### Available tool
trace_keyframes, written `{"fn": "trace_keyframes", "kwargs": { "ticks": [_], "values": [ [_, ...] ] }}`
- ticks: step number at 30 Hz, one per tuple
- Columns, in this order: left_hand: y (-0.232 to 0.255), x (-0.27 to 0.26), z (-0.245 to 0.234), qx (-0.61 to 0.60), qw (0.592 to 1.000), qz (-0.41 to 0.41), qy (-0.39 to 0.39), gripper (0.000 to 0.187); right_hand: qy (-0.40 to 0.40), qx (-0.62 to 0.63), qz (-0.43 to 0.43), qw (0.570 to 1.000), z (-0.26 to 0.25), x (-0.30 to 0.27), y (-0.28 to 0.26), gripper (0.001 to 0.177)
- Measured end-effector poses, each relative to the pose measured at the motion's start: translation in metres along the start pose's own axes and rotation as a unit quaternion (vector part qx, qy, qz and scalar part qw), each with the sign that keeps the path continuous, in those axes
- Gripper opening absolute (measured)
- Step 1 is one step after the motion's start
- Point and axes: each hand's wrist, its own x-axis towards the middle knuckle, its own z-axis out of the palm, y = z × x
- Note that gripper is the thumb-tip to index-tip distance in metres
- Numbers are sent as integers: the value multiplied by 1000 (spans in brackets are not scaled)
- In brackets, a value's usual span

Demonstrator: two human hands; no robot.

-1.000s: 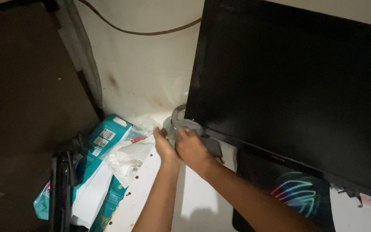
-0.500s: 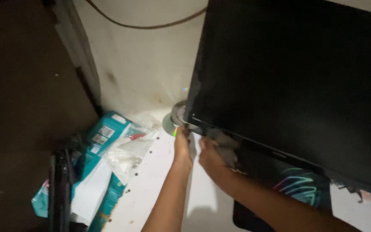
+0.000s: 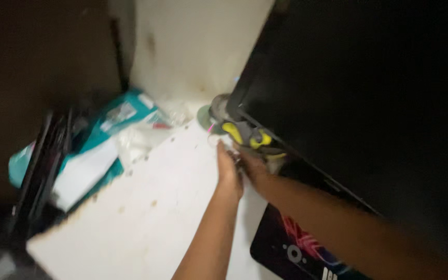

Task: The person wipes the front screen, side edges, and rear housing of a computer monitor with a cloth.

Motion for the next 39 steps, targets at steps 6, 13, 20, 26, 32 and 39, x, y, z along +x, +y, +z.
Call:
{"fn": "trace_keyframes", "kwargs": {
  "ticks": [6, 13, 20, 26, 32, 39],
  "values": [
    [-52, 1, -12, -30, 984, 127, -124, 100, -19, -717, -193, 670, -70, -38, 13, 49],
    [-69, -15, -21, -12, 998, -1, -61, 102, -191, -925, -269, 189, -75, -122, -28, 46],
    [-85, -10, -28, -68, 987, 24, -145, 115, -69, -902, -394, 163, -35, -66, -54, 44],
    [-89, -24, -7, -128, 977, -33, -167, 112, -122, -915, -363, 124, -69, -78, -22, 41],
    [-97, -37, 1, -122, 970, 11, -210, 114, -201, -936, -262, 122, -128, -126, -3, 39],
    [-96, -55, 2, -142, 982, -33, -123, 109, -277, -919, -225, 165, -119, -175, -12, 37]
  ]
}}
